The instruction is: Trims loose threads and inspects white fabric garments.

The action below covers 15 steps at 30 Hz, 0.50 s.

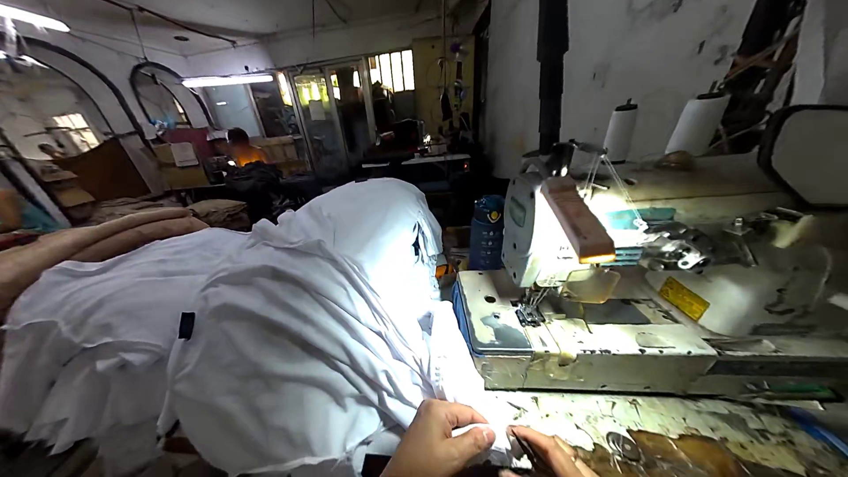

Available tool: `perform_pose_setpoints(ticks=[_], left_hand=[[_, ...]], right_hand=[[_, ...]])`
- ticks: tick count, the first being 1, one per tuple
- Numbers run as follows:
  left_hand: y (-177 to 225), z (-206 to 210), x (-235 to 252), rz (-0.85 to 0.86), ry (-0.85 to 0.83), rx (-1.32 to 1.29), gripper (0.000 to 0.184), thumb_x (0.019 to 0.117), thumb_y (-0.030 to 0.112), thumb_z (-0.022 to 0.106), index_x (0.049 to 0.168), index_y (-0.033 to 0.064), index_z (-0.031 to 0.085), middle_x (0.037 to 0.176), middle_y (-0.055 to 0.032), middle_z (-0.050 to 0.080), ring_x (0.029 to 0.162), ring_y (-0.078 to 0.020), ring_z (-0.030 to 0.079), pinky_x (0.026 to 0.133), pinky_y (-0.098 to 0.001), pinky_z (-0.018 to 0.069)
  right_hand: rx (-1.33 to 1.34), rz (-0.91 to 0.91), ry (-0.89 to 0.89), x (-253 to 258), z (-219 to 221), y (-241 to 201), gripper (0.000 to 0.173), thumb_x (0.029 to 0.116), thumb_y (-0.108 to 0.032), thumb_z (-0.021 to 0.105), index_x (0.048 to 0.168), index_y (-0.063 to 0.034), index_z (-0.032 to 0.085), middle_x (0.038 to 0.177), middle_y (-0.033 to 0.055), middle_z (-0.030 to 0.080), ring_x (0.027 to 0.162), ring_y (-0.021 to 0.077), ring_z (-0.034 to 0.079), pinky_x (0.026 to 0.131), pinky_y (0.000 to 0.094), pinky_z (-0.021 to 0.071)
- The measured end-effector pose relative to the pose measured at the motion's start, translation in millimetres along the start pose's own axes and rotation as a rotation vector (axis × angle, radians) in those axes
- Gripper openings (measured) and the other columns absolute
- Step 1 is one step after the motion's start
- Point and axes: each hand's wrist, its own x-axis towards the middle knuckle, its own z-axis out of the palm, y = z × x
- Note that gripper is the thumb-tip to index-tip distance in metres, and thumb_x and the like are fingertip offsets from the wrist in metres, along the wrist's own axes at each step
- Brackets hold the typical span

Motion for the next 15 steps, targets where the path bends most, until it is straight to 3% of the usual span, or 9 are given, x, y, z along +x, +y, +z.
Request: perform_pose_setpoints(ticks=[2, 4, 7, 10, 12, 15], left_hand=[[1, 5, 0, 0.042, -0.019, 0.019, 0.025, 0.0973, 0.016, 0.061, 0.087, -0.0037, 0.074, 0.071, -0.0038, 0.066, 0.066, -0.0014, 0.056, 0.066, -0.0223, 0.0445], [2, 6, 0, 0.046, -0.021, 0.032, 0.026, 0.0981, 0.016, 0.061, 0.088, -0.0030, 0.074, 0.071, -0.0031, 0.066, 0.065, -0.0006, 0.056, 0.066, -0.0213, 0.0442], [2, 5, 0, 0.019, 0.016, 0.049, 0.025, 0.0974, 0.017, 0.061, 0.087, -0.0007, 0.075, 0.072, -0.0007, 0.067, 0.066, 0.0030, 0.056, 0.065, -0.0175, 0.0447], [14, 5, 4, -0.048, 0.065, 0.027, 0.021, 0.0966, 0.016, 0.063, 0.089, -0.0002, 0.075, 0.076, 0.0021, 0.067, 0.071, 0.0071, 0.057, 0.069, -0.0144, 0.0460], [19, 5, 6, -0.112, 0.102, -0.057, 0.017, 0.0973, 0.012, 0.062, 0.091, 0.0013, 0.074, 0.078, 0.0064, 0.067, 0.072, 0.0089, 0.059, 0.070, -0.0126, 0.0492], [21, 6, 8, -0.201, 0.192, -0.260, 0.017, 0.0987, 0.005, 0.058, 0.090, 0.0071, 0.073, 0.075, 0.0094, 0.069, 0.069, 0.0051, 0.063, 0.067, -0.0148, 0.0531]], right_hand=[[-0.138, -0.069, 0.038, 1, 1, -2, 0.020, 0.0931, -0.010, 0.068, 0.100, 0.0081, 0.072, 0.085, 0.0209, 0.073, 0.073, 0.0225, 0.070, 0.073, 0.0282, 0.0567], [-0.123, -0.076, 0.035, -1, -6, -4, 0.016, 0.0924, -0.006, 0.063, 0.094, 0.0063, 0.074, 0.080, 0.0178, 0.073, 0.073, 0.0171, 0.070, 0.073, 0.0224, 0.0543], [0.194, 0.012, -0.044, -12, -23, -5, 0.014, 0.0918, -0.003, 0.062, 0.090, 0.0073, 0.070, 0.081, 0.0140, 0.071, 0.078, 0.0041, 0.066, 0.075, 0.0137, 0.0501], [0.508, 0.011, -0.122, -23, -44, -9, 0.019, 0.1045, -0.021, 0.059, 0.098, -0.0046, 0.068, 0.086, 0.0000, 0.069, 0.077, -0.0071, 0.060, 0.071, 0.0096, 0.0494], [0.564, -0.016, -0.107, -24, -53, -13, 0.022, 0.1064, -0.029, 0.056, 0.099, -0.0121, 0.068, 0.085, -0.0076, 0.068, 0.072, -0.0103, 0.060, 0.065, 0.0070, 0.0498], [0.481, 0.003, 0.001, -14, -51, -9, 0.027, 0.1045, -0.034, 0.058, 0.091, -0.0117, 0.066, 0.076, -0.0087, 0.064, 0.064, -0.0112, 0.056, 0.058, 0.0054, 0.0459]])
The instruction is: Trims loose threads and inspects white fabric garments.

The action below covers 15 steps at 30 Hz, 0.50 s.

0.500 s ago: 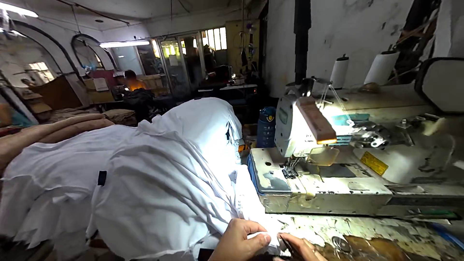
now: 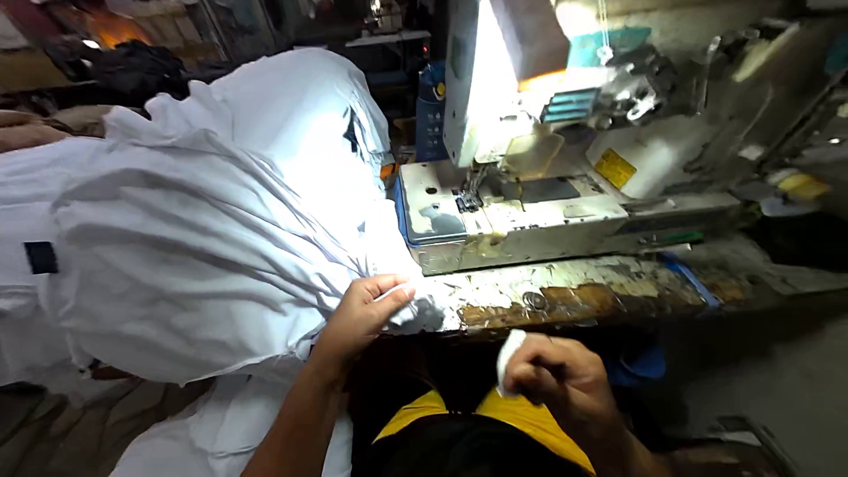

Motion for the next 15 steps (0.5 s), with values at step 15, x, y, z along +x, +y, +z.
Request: perform_pose_setpoints(ticks=[15], left_hand=[[-1, -3, 2, -0.040, 0.065, -0.186, 0.022, 0.0976, 0.003, 0.054, 0.089, 0.0094, 0.073, 0.074, 0.0067, 0.070, 0.067, 0.0011, 0.065, 0.066, -0.0169, 0.0548]], right_hand=[[0.178, 0.011, 0.057, 38, 27, 10, 0.004, 0.0942, -0.013, 0.066, 0.092, -0.0109, 0.068, 0.081, -0.0099, 0.067, 0.070, -0.0099, 0.058, 0.062, 0.0078, 0.0474]])
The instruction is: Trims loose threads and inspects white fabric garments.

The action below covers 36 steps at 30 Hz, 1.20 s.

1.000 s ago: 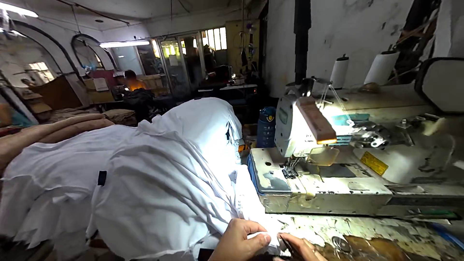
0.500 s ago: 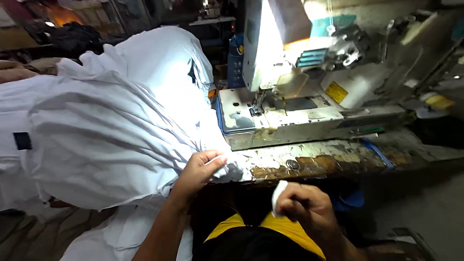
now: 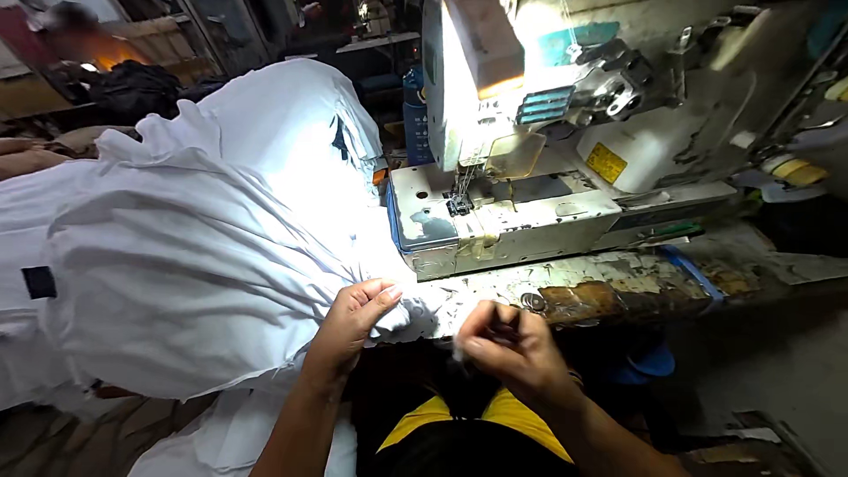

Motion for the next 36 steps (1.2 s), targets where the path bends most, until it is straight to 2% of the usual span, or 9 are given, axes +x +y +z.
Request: perform_pose_setpoints(ticks=[3, 7, 9, 11, 13, 17, 27, 32, 36], left_hand=[[-3, -3, 4, -0.014, 0.012, -0.042, 0.022, 0.0978, 0.002, 0.054, 0.089, 0.0087, 0.073, 0.074, 0.0048, 0.071, 0.068, -0.0001, 0.066, 0.067, -0.0177, 0.0561], [-4, -2, 5, -0.001, -0.016, -0.057, 0.023, 0.0965, 0.004, 0.055, 0.084, 0.0123, 0.073, 0.073, 0.0073, 0.069, 0.067, 0.0015, 0.065, 0.066, -0.0166, 0.0547], [-2, -2, 3, -0.003, -0.046, -0.043, 0.023, 0.0961, 0.005, 0.055, 0.085, 0.0125, 0.073, 0.073, 0.0079, 0.069, 0.067, 0.0018, 0.064, 0.066, -0.0164, 0.0544], [4, -2, 0, 0.007, -0.088, 0.010, 0.020, 0.0962, 0.005, 0.057, 0.087, 0.0114, 0.074, 0.073, 0.0078, 0.070, 0.066, 0.0019, 0.064, 0.065, -0.0161, 0.0545], [13, -7, -3, 0.059, -0.145, 0.160, 0.012, 0.0940, 0.008, 0.064, 0.091, 0.0101, 0.076, 0.077, 0.0087, 0.071, 0.070, 0.0033, 0.065, 0.068, -0.0147, 0.0547], [19, -23, -5, 0.253, -0.130, 0.493, 0.010, 0.0898, 0.017, 0.071, 0.085, 0.0100, 0.076, 0.081, 0.0116, 0.070, 0.076, 0.0092, 0.062, 0.071, -0.0103, 0.0510], [13, -15, -3, 0.230, -0.112, 0.406, 0.009, 0.0909, 0.015, 0.069, 0.085, 0.0124, 0.075, 0.075, 0.0127, 0.068, 0.070, 0.0076, 0.061, 0.067, -0.0109, 0.0505], [17, -4, -9, 0.241, -0.102, 0.418, 0.010, 0.0908, 0.015, 0.071, 0.097, 0.0097, 0.078, 0.086, 0.0095, 0.074, 0.080, 0.0054, 0.067, 0.076, -0.0122, 0.0551], [12, 4, -9, 0.272, -0.056, 0.368, 0.010, 0.0930, 0.010, 0.068, 0.093, 0.0089, 0.078, 0.083, 0.0087, 0.074, 0.078, 0.0053, 0.067, 0.074, -0.0126, 0.0552]], right_hand=[[0.154, -0.036, -0.113, -7, -13, -17, 0.009, 0.0997, -0.016, 0.062, 0.104, -0.0127, 0.069, 0.093, -0.0103, 0.071, 0.084, -0.0098, 0.063, 0.073, 0.0072, 0.0501], [-0.126, -0.001, 0.039, 4, -10, -1, 0.022, 0.1003, -0.022, 0.065, 0.084, -0.0071, 0.064, 0.071, -0.0084, 0.059, 0.063, -0.0110, 0.052, 0.058, 0.0061, 0.0444], [-0.131, 0.191, 0.054, 16, -9, 11, 0.021, 0.0936, -0.019, 0.072, 0.104, -0.0012, 0.071, 0.084, -0.0060, 0.063, 0.062, -0.0096, 0.050, 0.055, 0.0070, 0.0433], [0.107, 0.500, -0.047, 30, -14, 17, 0.032, 0.0913, -0.010, 0.073, 0.122, -0.0070, 0.066, 0.087, -0.0076, 0.067, 0.055, -0.0071, 0.050, 0.049, 0.0094, 0.0425], [0.270, 0.615, -0.103, 37, -17, 24, 0.006, 0.0935, -0.008, 0.067, 0.097, -0.0110, 0.071, 0.066, -0.0101, 0.063, 0.047, -0.0060, 0.048, 0.044, 0.0114, 0.0395], [0.418, 0.504, 0.000, 35, -22, 26, 0.015, 0.0995, -0.007, 0.056, 0.088, -0.0127, 0.064, 0.060, -0.0099, 0.057, 0.045, -0.0059, 0.045, 0.043, 0.0102, 0.0366], [0.315, 0.373, 0.145, 29, -17, 18, 0.012, 0.1000, -0.005, 0.057, 0.091, -0.0109, 0.064, 0.065, -0.0080, 0.057, 0.048, -0.0052, 0.044, 0.046, 0.0106, 0.0364], [0.242, 0.341, 0.102, 26, -15, 18, 0.010, 0.0995, -0.007, 0.059, 0.092, -0.0120, 0.064, 0.065, -0.0102, 0.054, 0.050, -0.0064, 0.042, 0.047, 0.0102, 0.0350], [0.052, 0.275, 0.170, 18, -13, 18, 0.010, 0.1016, -0.012, 0.058, 0.100, -0.0088, 0.066, 0.069, -0.0098, 0.055, 0.051, -0.0060, 0.043, 0.047, 0.0105, 0.0365]])
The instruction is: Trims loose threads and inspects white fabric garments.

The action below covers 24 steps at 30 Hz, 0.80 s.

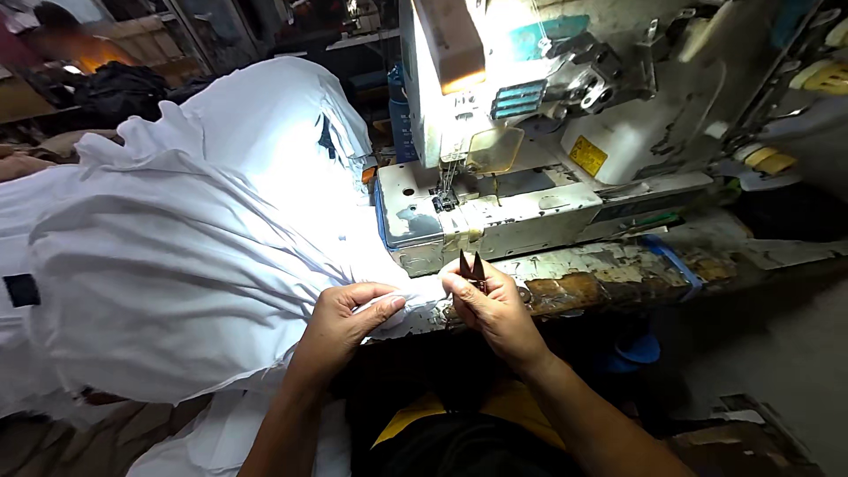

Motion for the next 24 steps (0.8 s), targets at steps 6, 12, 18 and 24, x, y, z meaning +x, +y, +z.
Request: perform_pose_setpoints(ticks=[6, 12, 18, 24], left_hand=[[-1, 4, 0, -0.083, 0.029, -0.037, 0.011, 0.0936, 0.011, 0.068, 0.089, 0.0106, 0.077, 0.076, 0.0088, 0.072, 0.071, 0.0043, 0.065, 0.068, -0.0126, 0.0536], [2, 6, 0, -0.098, -0.010, -0.072, 0.015, 0.0958, 0.007, 0.062, 0.090, 0.0089, 0.076, 0.075, 0.0076, 0.071, 0.070, 0.0030, 0.065, 0.068, -0.0140, 0.0546], [0, 6, -1, -0.096, -0.012, -0.072, 0.015, 0.0949, 0.008, 0.063, 0.089, 0.0092, 0.077, 0.076, 0.0077, 0.071, 0.071, 0.0029, 0.066, 0.068, -0.0140, 0.0544], [1, 6, 0, -0.094, -0.023, -0.071, 0.015, 0.0956, 0.008, 0.063, 0.089, 0.0092, 0.077, 0.075, 0.0080, 0.070, 0.070, 0.0036, 0.064, 0.067, -0.0135, 0.0534]], right_hand=[[0.107, 0.057, -0.046, -33, 1, -18, 0.059, 0.1053, -0.060, 0.035, 0.122, -0.0142, 0.069, 0.095, -0.0153, 0.068, 0.057, -0.0123, 0.041, 0.048, 0.0077, 0.0323], [0.574, 0.523, -0.257, -39, 15, -9, 0.038, 0.1096, -0.031, 0.041, 0.118, -0.0072, 0.070, 0.074, -0.0066, 0.060, 0.050, -0.0048, 0.045, 0.045, 0.0105, 0.0375], [0.618, 0.593, -0.218, -38, 20, -7, 0.037, 0.1101, -0.027, 0.038, 0.117, -0.0062, 0.068, 0.075, -0.0049, 0.062, 0.049, -0.0033, 0.046, 0.044, 0.0112, 0.0388], [0.609, 0.596, -0.207, -36, 21, -7, 0.038, 0.1105, -0.028, 0.038, 0.116, -0.0053, 0.068, 0.076, -0.0040, 0.061, 0.048, -0.0031, 0.046, 0.044, 0.0112, 0.0387]])
